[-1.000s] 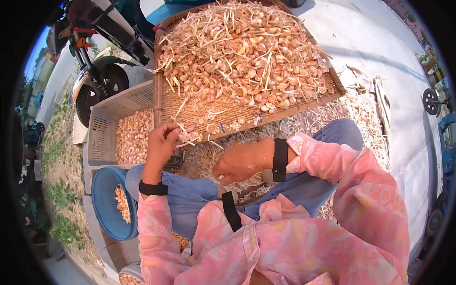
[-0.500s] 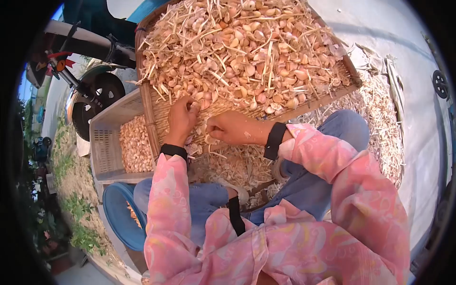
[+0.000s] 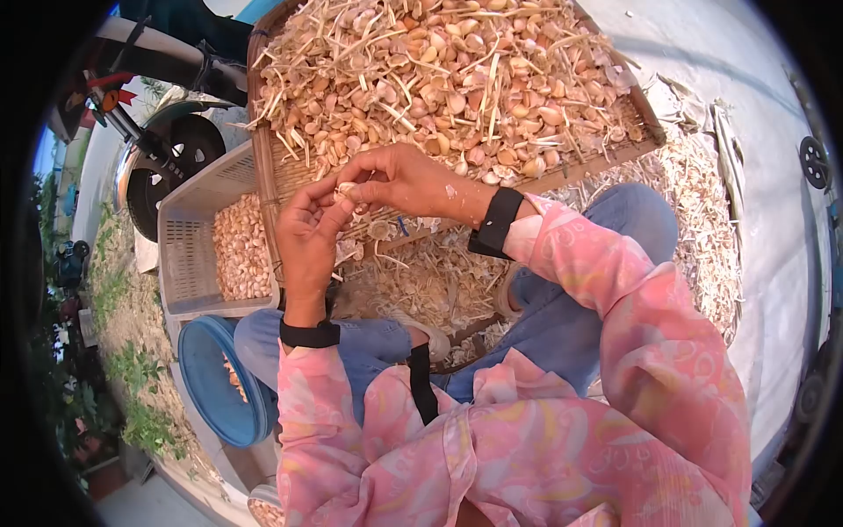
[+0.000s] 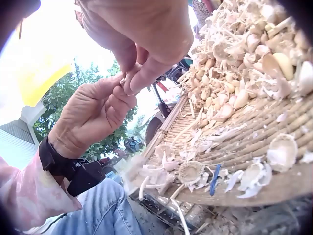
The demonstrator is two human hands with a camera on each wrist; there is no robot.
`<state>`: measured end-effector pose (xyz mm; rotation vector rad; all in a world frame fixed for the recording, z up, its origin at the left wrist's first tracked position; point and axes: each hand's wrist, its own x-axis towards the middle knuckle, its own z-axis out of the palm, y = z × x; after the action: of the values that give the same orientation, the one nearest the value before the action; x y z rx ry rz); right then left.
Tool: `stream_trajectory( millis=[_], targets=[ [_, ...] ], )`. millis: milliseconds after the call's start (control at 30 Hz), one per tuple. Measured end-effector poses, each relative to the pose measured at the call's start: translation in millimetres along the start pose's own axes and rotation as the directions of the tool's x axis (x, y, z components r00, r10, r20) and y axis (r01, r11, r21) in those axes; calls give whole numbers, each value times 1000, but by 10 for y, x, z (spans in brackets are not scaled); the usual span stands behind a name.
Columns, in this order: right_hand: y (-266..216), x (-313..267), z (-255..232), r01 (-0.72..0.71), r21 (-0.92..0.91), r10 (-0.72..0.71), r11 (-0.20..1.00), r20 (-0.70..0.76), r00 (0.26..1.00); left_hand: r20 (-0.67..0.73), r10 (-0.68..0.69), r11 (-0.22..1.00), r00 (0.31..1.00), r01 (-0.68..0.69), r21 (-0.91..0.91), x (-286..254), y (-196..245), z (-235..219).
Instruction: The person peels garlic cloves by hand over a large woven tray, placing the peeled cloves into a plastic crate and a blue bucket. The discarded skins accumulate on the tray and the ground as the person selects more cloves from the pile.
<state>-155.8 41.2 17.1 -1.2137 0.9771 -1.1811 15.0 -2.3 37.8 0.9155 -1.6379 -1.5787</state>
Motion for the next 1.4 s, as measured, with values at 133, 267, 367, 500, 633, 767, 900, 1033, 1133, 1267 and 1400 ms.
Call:
stream_trajectory(
  millis=[133,267,367,500,633,767,900,1033,1133,1267,1400],
  targets=[
    [32,-34,101,-30,141,47,990,-118,992,-141,-70,966,988,32,-256,-80,-138,18],
    [16,-32,129,-21,495,154,869,-230,961,-166,-225,752,960,63,-656,-173,-171,75],
    [-9,-19,76,-53,555,222,830,-241,945,-201,-296,710,934,75,-700,-212,-164,79],
    [-90,-40,261,-109,-133,104,985,-43,994,-251,-231,762,940,14,-647,-247,-217,93],
    [53,-19,317,-30,-79,21,996,-119,993,-389,-84,937,917,-59,-343,-256,-262,174],
    [31,-41,314,44,-334,-101,941,-154,983,-380,-140,904,914,-38,-425,-303,-224,204],
    [-21,-73,271,79,-266,-112,961,-109,988,-278,-185,820,943,-8,-573,-369,-181,218],
    [-66,-76,230,100,-99,-104,990,-37,994,-188,-246,717,951,48,-696,-436,-62,215],
    [-102,-72,286,210,-353,-232,912,-21,973,-337,-104,903,936,-53,-425,-455,-68,251],
    [-134,-94,330,207,-472,-246,857,-21,969,-332,-112,902,937,-45,-430,-426,-150,221],
    [-30,-82,289,249,-281,-273,927,-50,961,-220,-181,805,959,16,-594,-421,-124,198]
  ],
)
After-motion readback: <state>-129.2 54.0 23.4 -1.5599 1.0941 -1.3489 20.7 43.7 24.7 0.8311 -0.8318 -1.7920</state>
